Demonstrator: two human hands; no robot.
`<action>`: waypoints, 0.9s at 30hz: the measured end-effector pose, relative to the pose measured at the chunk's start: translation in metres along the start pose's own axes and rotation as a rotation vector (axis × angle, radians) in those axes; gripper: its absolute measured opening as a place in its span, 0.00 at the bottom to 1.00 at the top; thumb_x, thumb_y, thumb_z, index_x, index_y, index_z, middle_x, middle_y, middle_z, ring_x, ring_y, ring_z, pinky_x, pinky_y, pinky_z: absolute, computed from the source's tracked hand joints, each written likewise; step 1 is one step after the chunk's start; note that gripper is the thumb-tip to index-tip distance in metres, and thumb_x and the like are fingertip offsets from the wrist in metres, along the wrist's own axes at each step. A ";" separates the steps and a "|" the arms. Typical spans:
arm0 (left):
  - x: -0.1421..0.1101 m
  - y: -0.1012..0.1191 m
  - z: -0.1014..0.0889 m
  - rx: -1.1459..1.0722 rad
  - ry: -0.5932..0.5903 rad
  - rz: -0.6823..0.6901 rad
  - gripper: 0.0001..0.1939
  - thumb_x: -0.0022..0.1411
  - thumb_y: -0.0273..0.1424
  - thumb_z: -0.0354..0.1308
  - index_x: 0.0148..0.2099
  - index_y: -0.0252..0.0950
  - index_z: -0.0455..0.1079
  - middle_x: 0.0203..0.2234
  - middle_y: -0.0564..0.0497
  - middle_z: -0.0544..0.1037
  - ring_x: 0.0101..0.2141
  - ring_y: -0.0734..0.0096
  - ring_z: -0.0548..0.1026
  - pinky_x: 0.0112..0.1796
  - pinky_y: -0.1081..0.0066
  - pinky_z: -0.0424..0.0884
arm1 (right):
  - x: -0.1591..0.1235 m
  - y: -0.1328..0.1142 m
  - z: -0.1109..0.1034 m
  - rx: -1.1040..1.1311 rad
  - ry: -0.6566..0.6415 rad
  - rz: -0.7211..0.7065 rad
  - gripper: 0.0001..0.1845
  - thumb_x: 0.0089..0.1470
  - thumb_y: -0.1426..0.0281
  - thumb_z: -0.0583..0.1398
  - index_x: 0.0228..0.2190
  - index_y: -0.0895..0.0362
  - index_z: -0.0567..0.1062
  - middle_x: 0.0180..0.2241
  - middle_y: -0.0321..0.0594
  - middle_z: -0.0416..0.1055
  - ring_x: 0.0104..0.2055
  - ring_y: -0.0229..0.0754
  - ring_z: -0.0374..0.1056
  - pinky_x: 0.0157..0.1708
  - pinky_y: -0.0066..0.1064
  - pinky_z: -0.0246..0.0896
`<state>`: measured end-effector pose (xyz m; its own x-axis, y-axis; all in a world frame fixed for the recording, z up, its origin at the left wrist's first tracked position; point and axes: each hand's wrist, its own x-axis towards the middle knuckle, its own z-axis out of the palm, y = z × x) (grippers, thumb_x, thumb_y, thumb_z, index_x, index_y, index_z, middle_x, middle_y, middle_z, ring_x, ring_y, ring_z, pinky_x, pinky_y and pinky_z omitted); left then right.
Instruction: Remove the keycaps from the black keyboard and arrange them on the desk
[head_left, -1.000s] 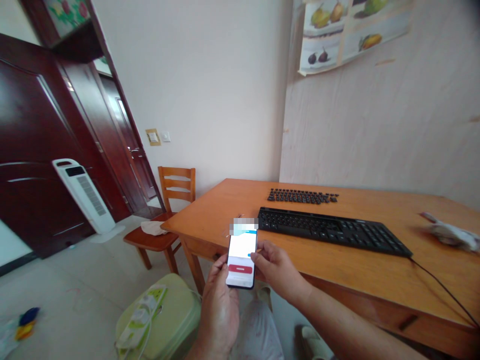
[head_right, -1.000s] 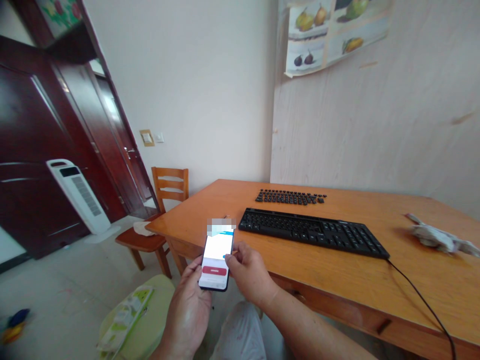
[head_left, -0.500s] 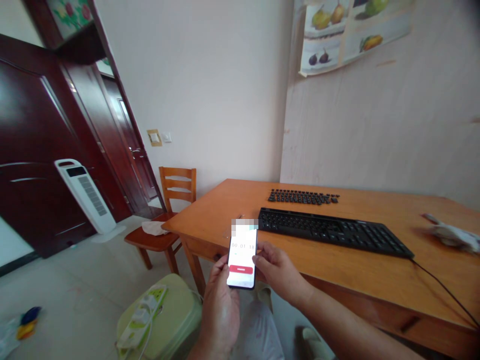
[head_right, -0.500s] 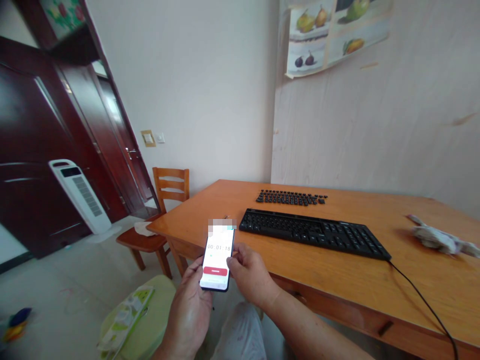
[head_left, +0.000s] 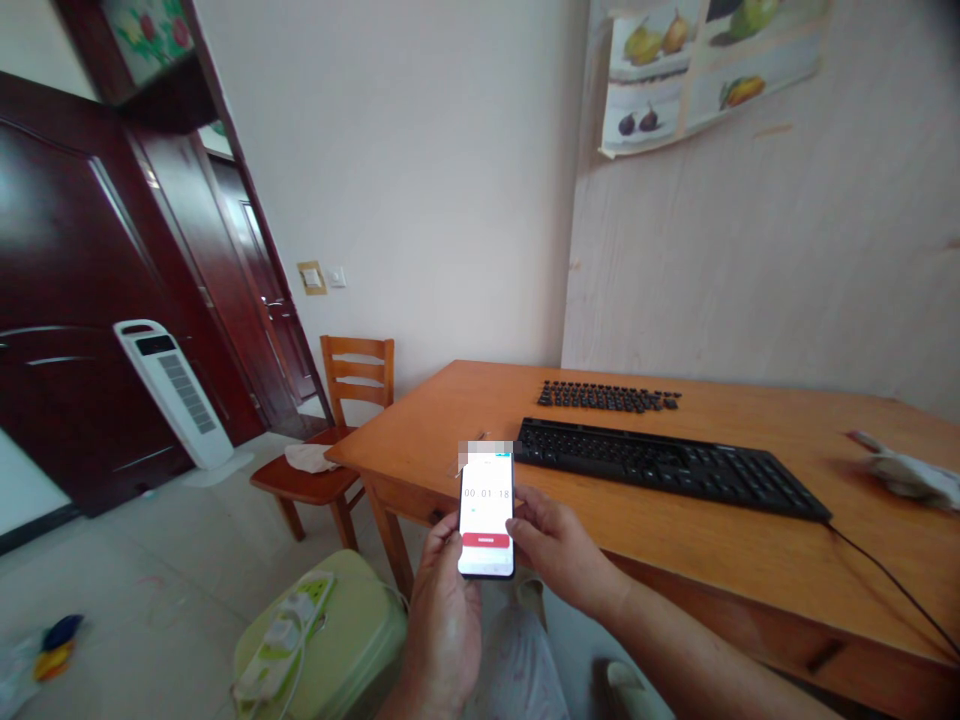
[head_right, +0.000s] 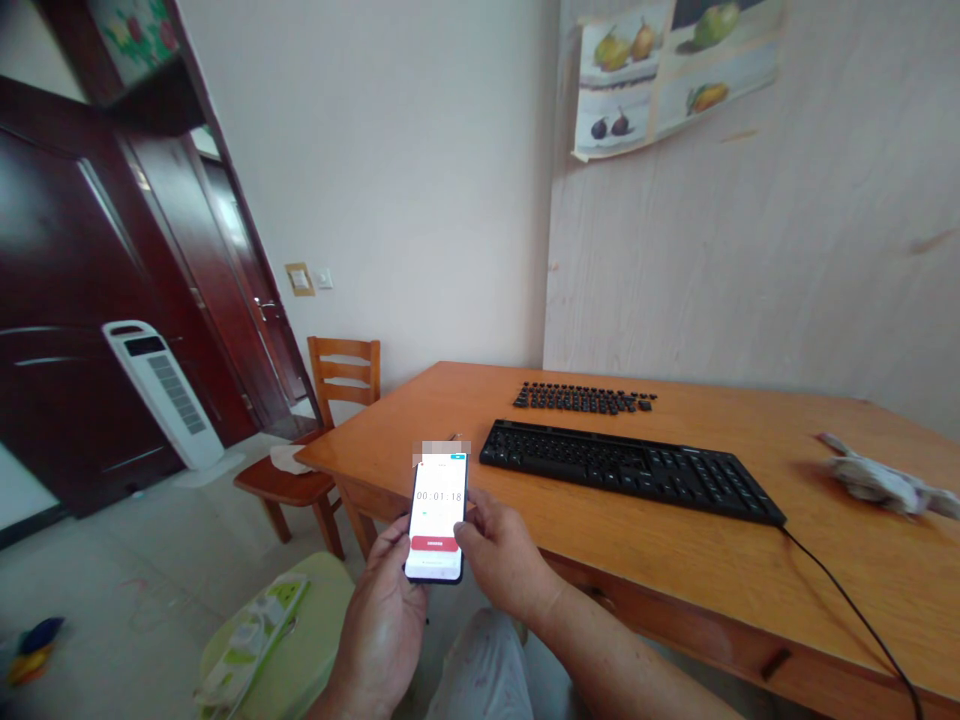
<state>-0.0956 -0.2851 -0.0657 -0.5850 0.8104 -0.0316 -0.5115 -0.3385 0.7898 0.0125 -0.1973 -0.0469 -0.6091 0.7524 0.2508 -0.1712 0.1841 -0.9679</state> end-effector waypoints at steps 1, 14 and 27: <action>0.000 0.000 0.000 -0.005 -0.006 -0.001 0.19 0.58 0.35 0.61 0.51 0.37 0.69 0.44 0.47 0.77 0.42 0.64 0.76 0.42 0.67 0.70 | 0.000 0.000 0.000 -0.012 0.001 -0.007 0.22 0.51 0.75 0.56 0.49 0.56 0.72 0.34 0.38 0.75 0.32 0.40 0.69 0.34 0.32 0.65; 0.003 0.004 0.006 -0.039 -0.056 -0.028 0.18 0.56 0.33 0.60 0.49 0.35 0.73 0.45 0.45 0.78 0.46 0.60 0.76 0.44 0.65 0.70 | -0.002 -0.006 -0.001 -0.035 -0.044 0.004 0.22 0.51 0.74 0.56 0.50 0.56 0.70 0.32 0.36 0.74 0.30 0.37 0.67 0.29 0.27 0.61; 0.002 0.007 0.009 -0.019 -0.062 -0.041 0.19 0.55 0.33 0.61 0.50 0.35 0.73 0.45 0.45 0.77 0.45 0.59 0.76 0.43 0.64 0.71 | -0.002 -0.010 -0.002 -0.029 -0.026 0.012 0.24 0.50 0.74 0.56 0.51 0.55 0.70 0.35 0.37 0.74 0.33 0.40 0.69 0.31 0.28 0.62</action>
<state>-0.0941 -0.2815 -0.0549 -0.5234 0.8517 -0.0255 -0.5468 -0.3128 0.7767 0.0167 -0.1997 -0.0382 -0.6310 0.7381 0.2388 -0.1415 0.1932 -0.9709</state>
